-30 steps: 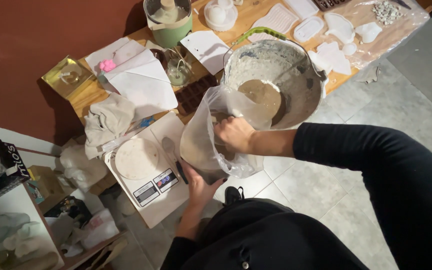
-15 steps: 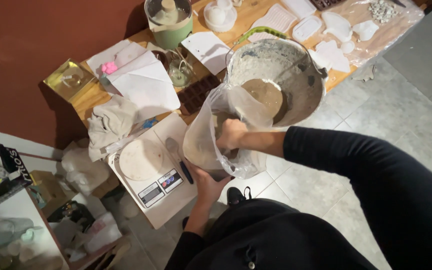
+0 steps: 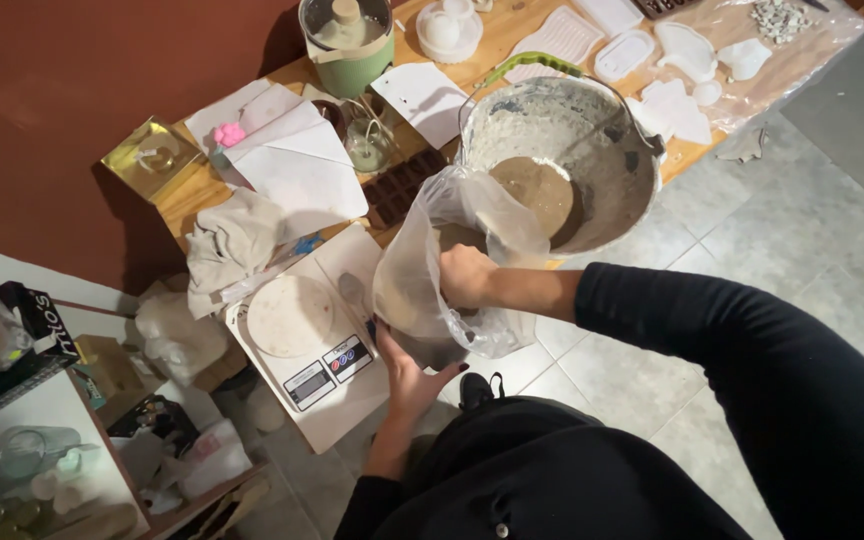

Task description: Measuring and mixing different powders in a bucket for production.

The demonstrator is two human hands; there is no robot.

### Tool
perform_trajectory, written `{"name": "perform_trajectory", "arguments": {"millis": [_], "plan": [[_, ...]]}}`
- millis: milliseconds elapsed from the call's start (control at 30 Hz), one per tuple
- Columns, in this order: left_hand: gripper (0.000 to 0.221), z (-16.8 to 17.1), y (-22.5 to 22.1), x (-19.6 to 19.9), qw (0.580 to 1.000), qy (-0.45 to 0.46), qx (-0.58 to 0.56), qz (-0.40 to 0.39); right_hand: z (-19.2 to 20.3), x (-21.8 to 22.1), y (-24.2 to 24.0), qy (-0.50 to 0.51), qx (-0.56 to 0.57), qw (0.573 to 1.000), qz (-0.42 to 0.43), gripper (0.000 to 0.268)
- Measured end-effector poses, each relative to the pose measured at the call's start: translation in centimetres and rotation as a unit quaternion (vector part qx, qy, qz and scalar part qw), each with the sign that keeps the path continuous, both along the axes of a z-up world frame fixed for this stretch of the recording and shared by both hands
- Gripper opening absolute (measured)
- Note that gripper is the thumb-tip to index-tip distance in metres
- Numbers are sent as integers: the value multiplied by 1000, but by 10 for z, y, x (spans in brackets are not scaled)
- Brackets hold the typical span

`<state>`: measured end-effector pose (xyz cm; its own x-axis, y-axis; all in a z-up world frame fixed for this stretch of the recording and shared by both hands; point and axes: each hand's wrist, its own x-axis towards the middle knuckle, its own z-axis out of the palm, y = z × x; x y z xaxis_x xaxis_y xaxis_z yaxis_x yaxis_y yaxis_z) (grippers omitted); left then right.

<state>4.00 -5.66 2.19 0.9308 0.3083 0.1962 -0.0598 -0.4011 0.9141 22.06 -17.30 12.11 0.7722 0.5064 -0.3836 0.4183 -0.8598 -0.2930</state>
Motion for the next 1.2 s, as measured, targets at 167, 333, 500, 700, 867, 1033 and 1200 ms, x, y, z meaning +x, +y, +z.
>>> {"name": "perform_trajectory", "arguments": {"millis": [167,333,500,700,867,1033,1200], "plan": [[150,8,4,-4,1000,-9,-5,-14,-11,4,-2,24,65,997,32,18],[149,9,11,0,1000,14,-3,-7,-7,2,-3,131,194,971,-41,31],[117,-32,19,11,997,-23,-54,-42,-1,5,2,146,262,953,-47,26],[97,51,19,26,993,-90,-44,-63,-41,10,-14,183,302,929,-109,21],[95,88,33,20,983,-154,-49,-84,-57,4,-30,310,430,817,-227,21],[93,86,53,5,989,-132,-55,-30,-20,-6,-47,251,420,832,-263,24],[90,82,51,-2,992,-121,-22,-21,14,-15,-48,132,390,883,-226,24]]}}
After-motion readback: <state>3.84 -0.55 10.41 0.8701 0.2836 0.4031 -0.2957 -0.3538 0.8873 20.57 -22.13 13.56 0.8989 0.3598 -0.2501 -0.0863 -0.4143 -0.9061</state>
